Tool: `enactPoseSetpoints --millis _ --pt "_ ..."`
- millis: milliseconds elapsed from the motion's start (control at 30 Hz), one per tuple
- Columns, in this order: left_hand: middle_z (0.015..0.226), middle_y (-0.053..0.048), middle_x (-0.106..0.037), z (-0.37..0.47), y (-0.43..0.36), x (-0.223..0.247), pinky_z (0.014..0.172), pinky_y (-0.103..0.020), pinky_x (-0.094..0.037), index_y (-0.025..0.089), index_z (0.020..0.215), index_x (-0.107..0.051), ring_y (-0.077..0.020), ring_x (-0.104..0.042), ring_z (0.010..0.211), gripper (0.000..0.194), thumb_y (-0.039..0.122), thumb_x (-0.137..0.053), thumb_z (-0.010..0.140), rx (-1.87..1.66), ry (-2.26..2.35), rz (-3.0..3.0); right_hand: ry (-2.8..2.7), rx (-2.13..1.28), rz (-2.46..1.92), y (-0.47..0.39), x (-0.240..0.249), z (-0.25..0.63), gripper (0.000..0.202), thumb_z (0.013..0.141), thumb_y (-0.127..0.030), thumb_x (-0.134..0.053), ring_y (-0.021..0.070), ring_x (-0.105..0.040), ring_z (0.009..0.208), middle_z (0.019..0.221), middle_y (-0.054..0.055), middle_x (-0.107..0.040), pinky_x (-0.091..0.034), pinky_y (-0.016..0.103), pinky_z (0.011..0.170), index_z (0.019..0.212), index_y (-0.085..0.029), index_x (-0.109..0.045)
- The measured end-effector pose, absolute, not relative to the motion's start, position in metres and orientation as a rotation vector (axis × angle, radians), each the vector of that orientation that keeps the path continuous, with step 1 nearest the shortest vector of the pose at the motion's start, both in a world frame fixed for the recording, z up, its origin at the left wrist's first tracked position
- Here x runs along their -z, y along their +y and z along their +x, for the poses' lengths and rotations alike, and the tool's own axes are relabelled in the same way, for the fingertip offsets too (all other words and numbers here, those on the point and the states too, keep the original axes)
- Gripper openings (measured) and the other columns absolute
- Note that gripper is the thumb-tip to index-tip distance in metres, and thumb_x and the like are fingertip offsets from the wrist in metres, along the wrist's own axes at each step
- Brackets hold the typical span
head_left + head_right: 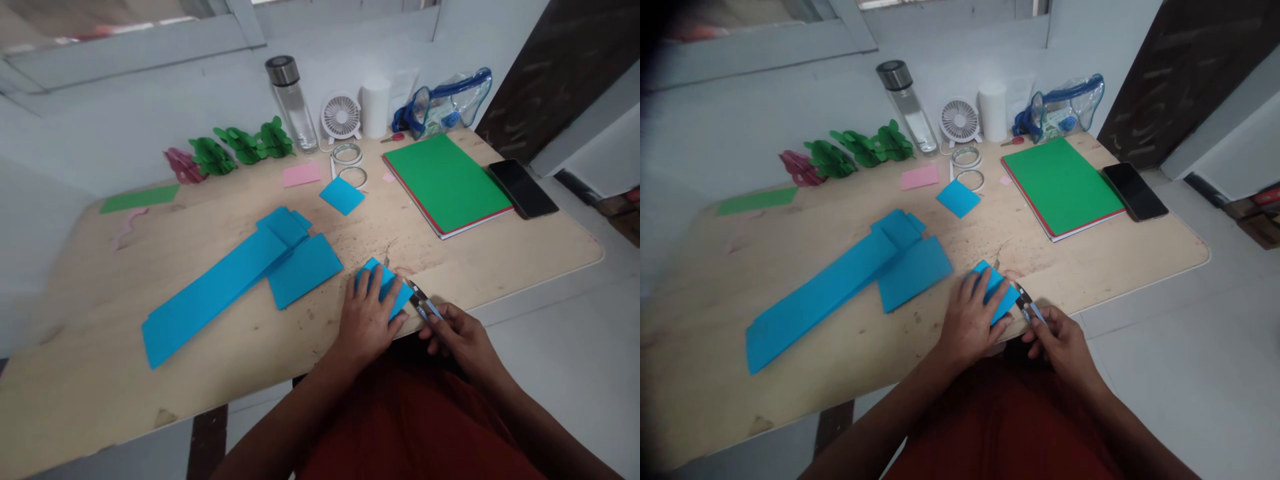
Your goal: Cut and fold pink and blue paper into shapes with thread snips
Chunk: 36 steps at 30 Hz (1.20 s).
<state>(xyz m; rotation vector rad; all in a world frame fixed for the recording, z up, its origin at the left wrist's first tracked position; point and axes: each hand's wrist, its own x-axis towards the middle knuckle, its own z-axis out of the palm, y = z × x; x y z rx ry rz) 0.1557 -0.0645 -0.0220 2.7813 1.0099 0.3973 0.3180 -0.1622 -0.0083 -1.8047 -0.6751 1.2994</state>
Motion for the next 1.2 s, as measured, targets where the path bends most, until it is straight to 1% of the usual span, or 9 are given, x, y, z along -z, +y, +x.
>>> enactPoseSetpoints --millis 233,367,533,667,833,933,1000,1100,1200 --pt "0.141 -0.015 -0.042 0.145 -0.053 0.019 0.103 -0.058 -0.030 0.022 0.136 -0.043 -0.0361 -0.037 0.129 0.056 0.044 -0.053 0.086 -0.266 0.867 2.873 -0.614 -1.351 -1.756 -0.167 0.011 0.313 0.034 0.080 -0.052 -0.059 0.0115 -0.057 0.046 0.070 0.003 -0.068 -0.037 0.023 0.041 0.090 -0.019 -0.059" --pt "0.143 -0.015 -0.041 0.139 -0.050 0.018 0.105 -0.057 -0.029 0.021 0.136 -0.043 -0.0348 -0.036 0.130 0.053 0.037 -0.054 0.086 -0.193 0.771 2.907 -0.563 -1.348 -1.723 -0.173 0.008 0.302 0.039 0.076 -0.056 -0.062 0.0116 -0.057 0.046 0.069 0.003 -0.068 -0.037 0.022 0.042 0.087 -0.019 -0.058" --pt "0.146 -0.012 -0.039 0.130 -0.057 0.026 0.107 -0.056 -0.028 0.023 0.137 -0.042 -0.0321 -0.033 0.134 0.048 0.029 -0.047 0.090 -0.245 0.715 2.939 -0.515 -1.284 -1.761 -0.178 0.007 0.292 0.043 0.074 -0.060 -0.063 0.0133 -0.058 0.047 0.070 0.004 -0.070 -0.041 0.025 0.044 0.089 -0.019 -0.061" --pt "0.141 -0.014 -0.045 0.124 -0.060 0.032 0.107 -0.051 -0.033 0.015 0.130 -0.049 -0.0306 -0.039 0.132 0.039 0.024 -0.042 0.093 -0.356 0.675 2.968 -0.507 -1.238 -1.797 -0.181 0.008 0.288 0.041 0.076 -0.058 -0.062 0.0133 -0.059 0.047 0.068 0.004 -0.069 -0.044 0.026 0.048 0.090 -0.019 -0.063" --pt "0.126 -0.017 -0.058 0.123 -0.054 0.036 0.101 -0.045 -0.043 0.008 0.117 -0.056 -0.0278 -0.051 0.122 0.030 0.021 -0.042 0.094 -0.551 0.570 3.051 -0.513 -1.231 -1.761 -0.181 0.007 0.285 0.040 0.077 -0.057 -0.061 0.0131 -0.059 0.049 0.070 0.003 -0.070 -0.044 0.026 0.050 0.089 -0.019 -0.062" --pt "0.121 -0.017 -0.061 0.121 -0.052 0.035 0.099 -0.043 -0.046 0.007 0.113 -0.058 -0.0264 -0.055 0.118 0.028 0.016 -0.040 0.094 -0.600 0.502 3.056 -0.494 -1.258 -1.740 -0.182 0.007 0.285 0.039 0.078 -0.057 -0.061 0.0125 -0.058 0.049 0.070 0.004 -0.070 -0.042 0.024 0.049 0.089 -0.019 -0.060" --pt "0.120 -0.016 -0.062 0.119 -0.054 0.032 0.098 -0.042 -0.046 0.008 0.113 -0.059 -0.0262 -0.055 0.117 0.029 0.018 -0.040 0.094 -0.605 0.491 3.041 -0.474 -1.277 -1.744 -0.187 0.007 0.286 0.039 0.077 -0.057 -0.061 0.0126 -0.058 0.049 0.070 0.004 -0.071 -0.041 0.024 0.049 0.088 -0.019 -0.060" --pt "0.119 -0.016 -0.063 0.114 -0.064 0.029 0.098 -0.042 -0.046 0.009 0.113 -0.059 -0.0263 -0.056 0.115 0.029 0.024 -0.043 0.094 -0.621 0.460 3.019 -0.483 -1.292 -1.759 -0.198 0.008 0.288 0.038 0.077 -0.056 -0.062 0.0126 -0.059 0.049 0.070 0.004 -0.071 -0.044 0.026 0.054 0.085 -0.019 -0.059" --pt "0.121 -0.014 -0.062 0.111 -0.075 0.027 0.099 -0.041 -0.045 0.011 0.112 -0.060 -0.0246 -0.056 0.115 0.027 0.023 -0.045 0.094 -0.604 0.439 3.000 -0.509 -1.327 -1.762 -0.209 0.011 0.288 0.038 0.077 -0.057 -0.061 0.0132 -0.059 0.050 0.071 0.004 -0.071 -0.046 0.028 0.057 0.083 -0.020 -0.058"
